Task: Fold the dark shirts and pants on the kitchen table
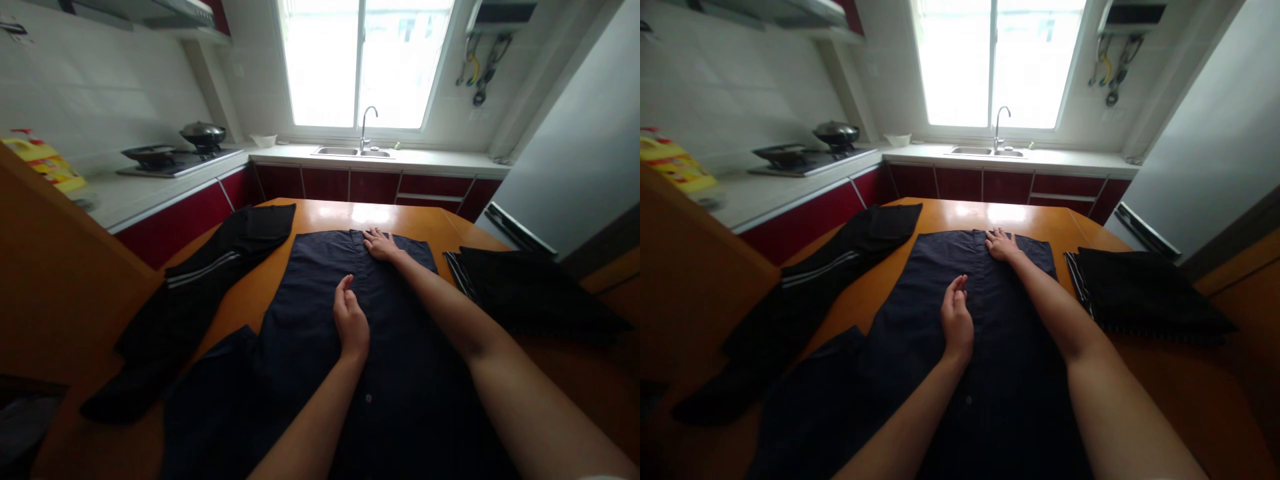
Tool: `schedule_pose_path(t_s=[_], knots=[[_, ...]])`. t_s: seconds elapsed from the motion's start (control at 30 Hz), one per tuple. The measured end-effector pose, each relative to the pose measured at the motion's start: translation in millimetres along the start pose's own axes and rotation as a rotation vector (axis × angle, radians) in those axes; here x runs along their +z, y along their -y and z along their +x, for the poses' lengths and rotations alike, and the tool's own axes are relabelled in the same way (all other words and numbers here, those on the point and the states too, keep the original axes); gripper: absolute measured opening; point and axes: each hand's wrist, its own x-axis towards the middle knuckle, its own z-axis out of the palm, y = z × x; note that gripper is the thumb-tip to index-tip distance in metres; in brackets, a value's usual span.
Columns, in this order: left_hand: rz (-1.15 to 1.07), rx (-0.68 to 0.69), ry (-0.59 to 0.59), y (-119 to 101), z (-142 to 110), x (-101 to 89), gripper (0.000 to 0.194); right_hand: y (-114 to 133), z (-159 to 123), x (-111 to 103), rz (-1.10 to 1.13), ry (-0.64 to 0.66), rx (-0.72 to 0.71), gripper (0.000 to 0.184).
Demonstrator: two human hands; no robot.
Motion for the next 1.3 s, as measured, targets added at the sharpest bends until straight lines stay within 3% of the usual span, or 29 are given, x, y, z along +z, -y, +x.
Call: schedule_pose_path(t_s=[0.13,0.23,0.3,0.4,0.57,0.73,1.0,1.13,1.2,1.3], knots=[[-0.095,-0.037,-0.015,-4,-1,-0.6,0.039,1,8,-5,0.030,0.033,0.020,0.061],[-0.080,-0.052,-0.008,-7,-1,-0.6,0.041,10,9,-3,0.064,-0.087,0.040,0.060],[-0.045,-0.050,0.005,-7,-1,-0.3,0.043,19,8,1,0.076,-0.149,-0.045,0.059],[-0.009,-0.024,0.012,-4,-1,0.5,0.045,31,9,6,0.103,-0.128,-0.175,0.057],[0.003,0.003,0.001,0,-3,0.9,0.044,34,28,3,0.174,-0.191,-0.023,0.056],[-0.042,-0.035,-0.014,-6,-5,1.0,0.042,32,42,-5,0.220,-0.195,-0.008,0.057],[-0.089,-0.074,-0.005,-14,-7,-0.1,0.039,40,37,-6,0.213,-0.337,0.033,0.035],[-0.160,-0.075,-0.038,-14,-7,-0.6,0.036,47,30,-5,0.144,-0.451,0.049,0.043],[-0.206,-0.089,-0.078,-16,-8,-1.3,0.032,59,25,-3,0.146,-0.441,-0.039,0.044],[-0.245,-0.136,-0.173,-19,-8,-2.0,0.028,88,10,2,0.181,-0.263,-0.460,0.046]])
